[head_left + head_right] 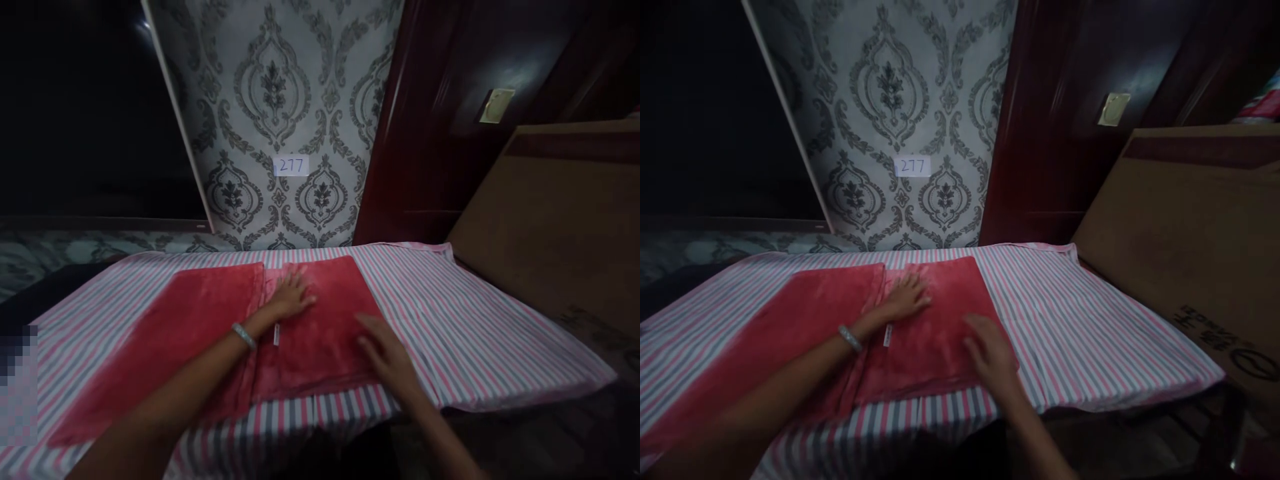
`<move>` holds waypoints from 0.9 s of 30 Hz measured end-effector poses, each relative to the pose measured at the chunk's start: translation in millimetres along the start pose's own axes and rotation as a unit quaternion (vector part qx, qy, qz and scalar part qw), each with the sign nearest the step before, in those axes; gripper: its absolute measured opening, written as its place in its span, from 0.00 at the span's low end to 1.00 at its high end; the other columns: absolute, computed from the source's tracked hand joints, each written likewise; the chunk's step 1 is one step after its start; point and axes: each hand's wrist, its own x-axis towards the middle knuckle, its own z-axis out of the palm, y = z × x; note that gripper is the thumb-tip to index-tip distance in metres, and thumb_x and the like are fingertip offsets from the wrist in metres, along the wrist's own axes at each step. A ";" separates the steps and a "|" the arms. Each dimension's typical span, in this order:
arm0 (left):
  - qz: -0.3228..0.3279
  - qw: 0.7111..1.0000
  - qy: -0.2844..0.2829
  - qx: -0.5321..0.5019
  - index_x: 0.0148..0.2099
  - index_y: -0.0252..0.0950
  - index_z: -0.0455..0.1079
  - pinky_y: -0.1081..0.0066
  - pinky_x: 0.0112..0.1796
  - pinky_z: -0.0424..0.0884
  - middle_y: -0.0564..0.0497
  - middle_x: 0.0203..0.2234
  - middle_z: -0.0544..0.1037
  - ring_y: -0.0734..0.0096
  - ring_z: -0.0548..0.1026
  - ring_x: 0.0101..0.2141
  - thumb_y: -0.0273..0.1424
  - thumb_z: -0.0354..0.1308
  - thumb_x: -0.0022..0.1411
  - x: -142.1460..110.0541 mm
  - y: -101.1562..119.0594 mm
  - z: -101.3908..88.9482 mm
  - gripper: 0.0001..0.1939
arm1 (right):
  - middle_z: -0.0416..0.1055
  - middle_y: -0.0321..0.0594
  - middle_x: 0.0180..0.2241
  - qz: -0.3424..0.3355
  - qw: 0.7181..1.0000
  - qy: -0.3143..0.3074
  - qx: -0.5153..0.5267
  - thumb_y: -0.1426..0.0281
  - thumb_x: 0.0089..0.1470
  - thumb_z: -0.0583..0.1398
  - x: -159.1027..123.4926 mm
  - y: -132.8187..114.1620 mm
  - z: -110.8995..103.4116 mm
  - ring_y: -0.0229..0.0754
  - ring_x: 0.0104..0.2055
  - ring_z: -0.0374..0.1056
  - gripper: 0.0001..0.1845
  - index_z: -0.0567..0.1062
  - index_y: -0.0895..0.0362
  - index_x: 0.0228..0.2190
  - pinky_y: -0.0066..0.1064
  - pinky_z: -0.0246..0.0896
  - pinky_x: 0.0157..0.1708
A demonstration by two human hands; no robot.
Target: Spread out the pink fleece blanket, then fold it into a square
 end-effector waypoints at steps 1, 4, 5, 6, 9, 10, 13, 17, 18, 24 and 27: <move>0.031 1.000 -0.004 0.002 0.72 0.43 0.53 0.43 0.66 0.40 0.41 0.72 0.49 0.44 0.41 0.71 0.51 0.52 0.66 -15.9 5.1 4.3 0.37 | 0.73 0.48 0.56 0.040 0.999 0.033 -0.002 0.57 0.63 0.54 5.0 17.1 -13.1 0.53 0.59 0.68 0.23 0.75 0.52 0.55 0.52 0.61 0.61; 0.083 0.996 -0.014 0.018 0.73 0.42 0.51 0.40 0.65 0.39 0.38 0.72 0.48 0.40 0.40 0.71 0.52 0.53 0.65 -58.0 18.3 20.6 0.40 | 0.72 0.53 0.57 0.189 0.980 0.056 0.042 0.50 0.53 0.59 21.3 61.7 -35.9 0.58 0.57 0.69 0.35 0.71 0.56 0.58 0.54 0.65 0.56; 0.086 0.996 -0.013 0.025 0.73 0.41 0.50 0.38 0.65 0.39 0.38 0.72 0.47 0.38 0.39 0.71 0.52 0.53 0.65 -67.9 21.6 25.6 0.41 | 0.73 0.54 0.55 0.244 0.965 0.037 0.087 0.50 0.51 0.61 26.0 71.9 -37.8 0.59 0.55 0.71 0.39 0.70 0.57 0.59 0.53 0.68 0.54; 0.084 0.996 -0.010 0.030 0.73 0.41 0.50 0.37 0.65 0.39 0.37 0.72 0.46 0.37 0.38 0.70 0.52 0.53 0.65 -75.2 24.1 29.8 0.41 | 0.74 0.54 0.54 0.295 0.945 0.013 0.140 0.50 0.49 0.63 30.0 79.3 -37.5 0.58 0.53 0.73 0.42 0.68 0.57 0.61 0.51 0.70 0.52; 0.076 0.997 0.000 0.032 0.74 0.41 0.49 0.36 0.64 0.39 0.37 0.73 0.45 0.36 0.37 0.70 0.51 0.53 0.66 -83.7 28.0 35.3 0.41 | 0.78 0.50 0.49 0.391 0.877 -0.040 0.277 0.53 0.47 0.66 38.1 87.8 -30.4 0.54 0.49 0.76 0.44 0.66 0.57 0.62 0.43 0.73 0.50; 0.077 0.997 0.000 0.027 0.74 0.40 0.50 0.36 0.64 0.38 0.37 0.72 0.44 0.36 0.37 0.70 0.51 0.54 0.65 -83.5 28.3 34.9 0.41 | 0.78 0.49 0.48 0.405 0.862 -0.046 0.301 0.55 0.46 0.68 40.3 87.9 -28.0 0.54 0.49 0.76 0.44 0.66 0.57 0.61 0.42 0.73 0.50; 0.078 0.997 -0.013 0.004 0.73 0.39 0.51 0.36 0.64 0.37 0.35 0.72 0.43 0.35 0.36 0.70 0.51 0.55 0.64 -79.6 27.2 27.6 0.42 | 0.79 0.49 0.48 0.428 0.848 -0.053 0.309 0.60 0.46 0.70 47.1 85.5 -24.7 0.54 0.49 0.76 0.44 0.65 0.57 0.62 0.41 0.73 0.50; 0.076 0.993 -0.075 -0.052 0.74 0.38 0.49 0.40 0.65 0.42 0.36 0.72 0.45 0.39 0.39 0.71 0.50 0.54 0.66 -80.2 18.3 7.2 0.41 | 0.78 0.50 0.49 0.440 0.838 -0.087 0.310 0.62 0.48 0.71 57.4 76.7 -27.6 0.54 0.50 0.76 0.37 0.70 0.56 0.58 0.41 0.73 0.52; 0.074 0.992 -0.075 -0.065 0.74 0.40 0.48 0.41 0.65 0.43 0.38 0.72 0.46 0.41 0.40 0.71 0.50 0.52 0.67 -83.4 14.0 1.8 0.40 | 0.79 0.51 0.48 0.440 0.829 -0.107 0.328 0.63 0.48 0.71 59.7 73.0 -28.7 0.54 0.50 0.76 0.34 0.72 0.57 0.56 0.41 0.73 0.52; 0.000 0.996 0.041 -0.075 0.70 0.42 0.58 0.38 0.65 0.37 0.40 0.71 0.52 0.43 0.44 0.71 0.43 0.57 0.65 -128.0 -29.8 -11.2 0.35 | 0.81 0.51 0.43 0.496 0.731 -0.195 0.427 0.65 0.55 0.63 67.8 46.1 -31.1 0.53 0.45 0.78 0.23 0.75 0.61 0.51 0.44 0.72 0.52; -0.021 0.976 0.083 -0.200 0.68 0.39 0.62 0.44 0.66 0.45 0.41 0.70 0.56 0.47 0.51 0.69 0.46 0.57 0.64 -151.8 -51.7 -13.2 0.34 | 0.81 0.49 0.42 0.509 0.714 -0.200 0.438 0.62 0.56 0.62 74.0 33.3 -29.4 0.53 0.45 0.78 0.22 0.76 0.58 0.50 0.45 0.73 0.51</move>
